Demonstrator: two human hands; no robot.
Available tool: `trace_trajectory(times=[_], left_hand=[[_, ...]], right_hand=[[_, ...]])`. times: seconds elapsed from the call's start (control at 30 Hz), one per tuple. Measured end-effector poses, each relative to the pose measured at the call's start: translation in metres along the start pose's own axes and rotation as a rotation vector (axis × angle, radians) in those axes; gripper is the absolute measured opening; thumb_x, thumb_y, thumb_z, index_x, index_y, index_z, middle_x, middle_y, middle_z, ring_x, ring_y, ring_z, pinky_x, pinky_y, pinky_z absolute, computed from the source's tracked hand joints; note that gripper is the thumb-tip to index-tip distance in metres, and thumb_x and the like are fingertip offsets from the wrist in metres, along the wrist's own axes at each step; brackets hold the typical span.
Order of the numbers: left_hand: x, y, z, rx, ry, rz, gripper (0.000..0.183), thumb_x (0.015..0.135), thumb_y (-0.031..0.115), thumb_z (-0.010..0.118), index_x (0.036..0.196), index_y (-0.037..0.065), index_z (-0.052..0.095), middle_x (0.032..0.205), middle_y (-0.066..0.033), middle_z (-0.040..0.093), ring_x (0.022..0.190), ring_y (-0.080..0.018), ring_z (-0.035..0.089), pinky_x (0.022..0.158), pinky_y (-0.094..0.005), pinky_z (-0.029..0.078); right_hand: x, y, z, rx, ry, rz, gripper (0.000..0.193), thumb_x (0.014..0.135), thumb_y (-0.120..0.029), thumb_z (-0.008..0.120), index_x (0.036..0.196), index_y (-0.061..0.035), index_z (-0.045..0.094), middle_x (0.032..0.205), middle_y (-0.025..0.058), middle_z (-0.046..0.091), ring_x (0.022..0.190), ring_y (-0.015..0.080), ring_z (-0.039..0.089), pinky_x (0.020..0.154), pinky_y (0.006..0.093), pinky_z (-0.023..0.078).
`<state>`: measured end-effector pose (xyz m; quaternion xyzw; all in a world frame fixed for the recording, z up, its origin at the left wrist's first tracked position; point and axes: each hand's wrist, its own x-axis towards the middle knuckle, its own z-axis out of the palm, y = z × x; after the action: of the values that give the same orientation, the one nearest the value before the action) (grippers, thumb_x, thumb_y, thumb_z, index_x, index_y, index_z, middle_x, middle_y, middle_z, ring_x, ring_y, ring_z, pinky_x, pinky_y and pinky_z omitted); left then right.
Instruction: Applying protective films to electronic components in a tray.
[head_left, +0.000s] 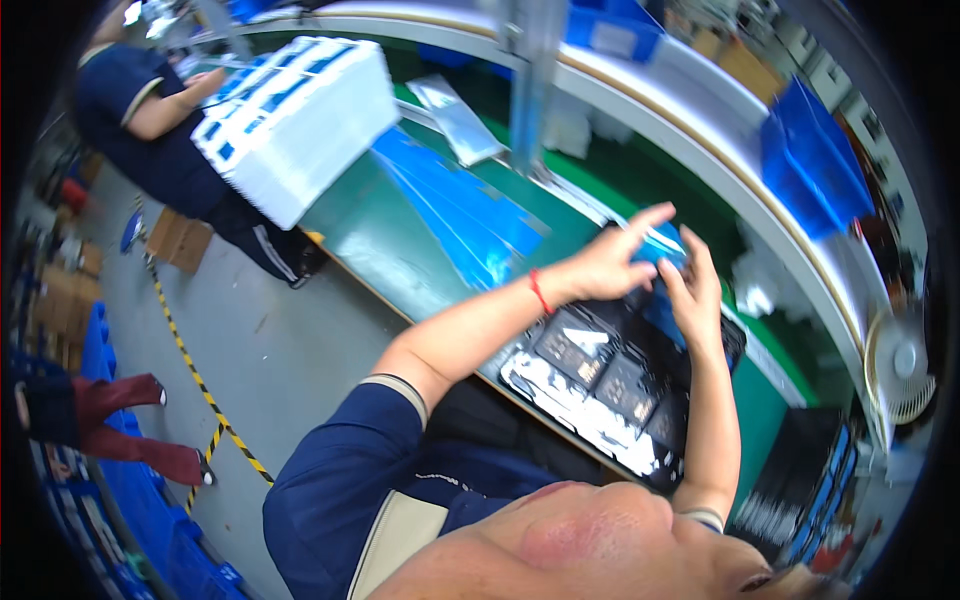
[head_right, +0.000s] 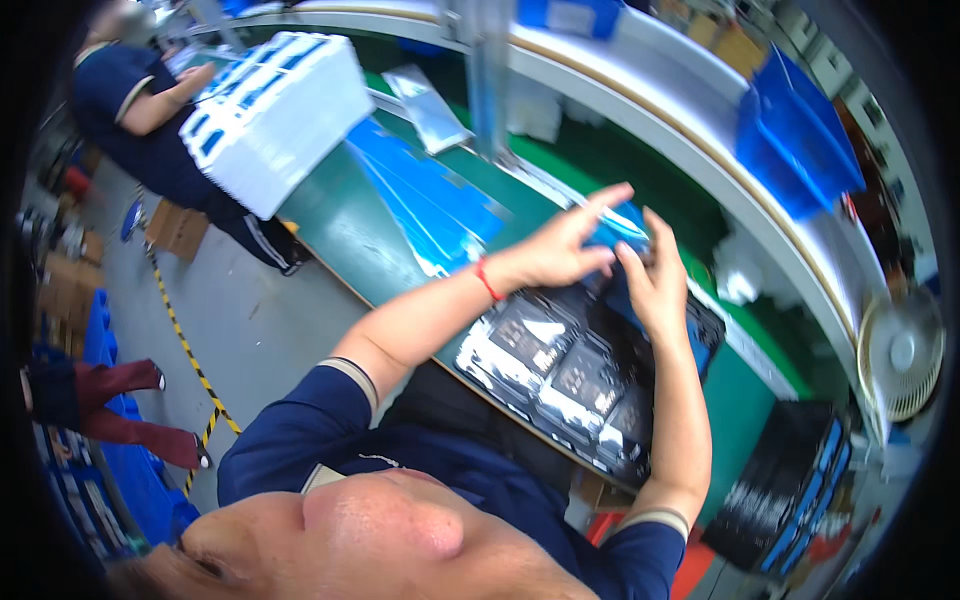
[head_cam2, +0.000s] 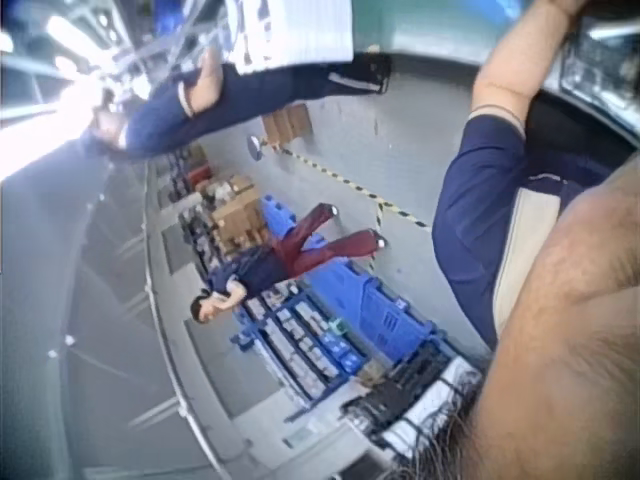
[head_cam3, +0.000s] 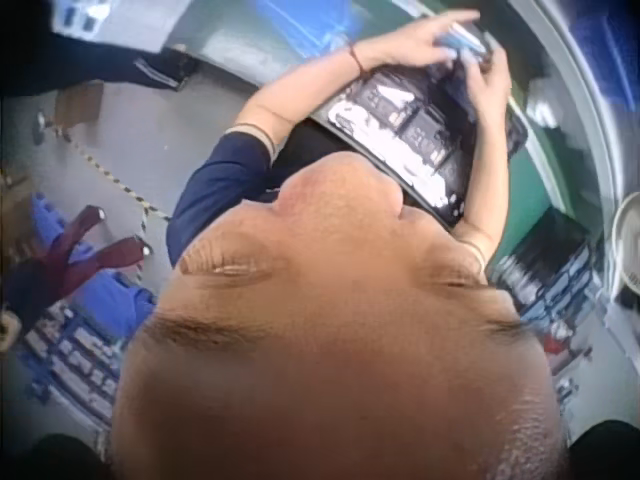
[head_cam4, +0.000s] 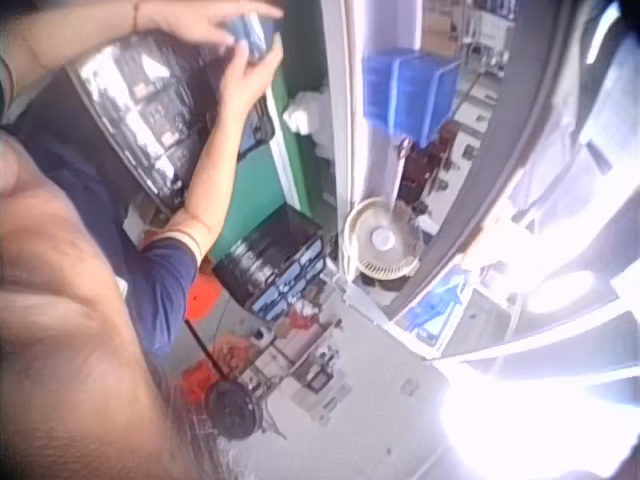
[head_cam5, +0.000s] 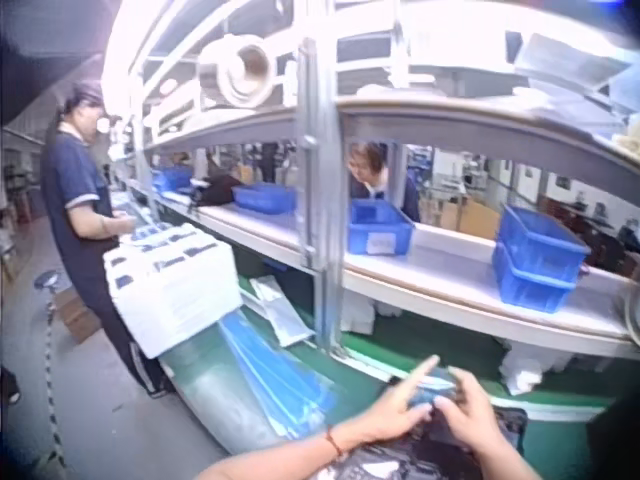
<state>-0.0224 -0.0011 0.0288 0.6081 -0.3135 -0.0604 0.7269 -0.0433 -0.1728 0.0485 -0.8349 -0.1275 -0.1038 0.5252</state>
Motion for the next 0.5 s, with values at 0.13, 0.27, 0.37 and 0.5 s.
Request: trace_trajectory(times=[0.13,0.27,0.37,0.5], left_hand=[[-0.006,0.005,-0.001,-0.071,-0.035,-0.011,0.076,0.081,-0.007,0.053,0.145,0.007,0.014,0.109,-0.0101,0.056,0.083,-0.0105,0.056,0.077,-0.0256,0.049],[-0.006,-0.006,-0.007,-0.235,-0.036,-0.050,0.057,0.085,0.002,0.058,0.137,0.004,0.035,0.096,-0.0068,0.060,0.081,-0.0086,0.057,0.074,-0.0246,0.048],[0.002,-0.017,-0.008,-0.231,-0.150,-0.241,0.030,0.088,0.010,0.059,0.117,0.001,0.056,0.088,-0.0049,0.063,0.079,-0.0086,0.058,0.070,-0.0233,0.049],[0.001,-0.019,-0.006,-0.026,-0.079,-0.190,0.019,0.089,0.018,0.059,0.092,0.001,0.067,0.077,-0.0015,0.065,0.068,-0.0079,0.058,0.064,-0.0238,0.048]], right_hand=[[-0.006,0.014,-0.002,0.110,-0.035,-0.017,0.016,0.083,-0.005,0.064,0.097,0.0021,0.062,0.087,0.0052,0.058,0.075,0.0089,0.056,0.067,0.0224,0.045],[-0.010,0.006,-0.002,0.161,-0.024,-0.164,0.010,0.078,-0.004,0.069,0.086,0.0011,0.066,0.082,0.0032,0.050,0.075,0.0105,0.050,0.065,0.0208,0.040],[-0.010,0.008,-0.006,0.110,-0.006,-0.209,0.013,0.075,-0.002,0.071,0.088,-0.0005,0.067,0.081,0.0012,0.046,0.076,0.0093,0.045,0.064,0.0204,0.037],[-0.010,0.010,-0.009,0.110,0.103,-0.205,0.018,0.075,-0.002,0.071,0.093,-0.0013,0.069,0.082,0.0011,0.047,0.076,0.0092,0.046,0.063,0.0203,0.036]])
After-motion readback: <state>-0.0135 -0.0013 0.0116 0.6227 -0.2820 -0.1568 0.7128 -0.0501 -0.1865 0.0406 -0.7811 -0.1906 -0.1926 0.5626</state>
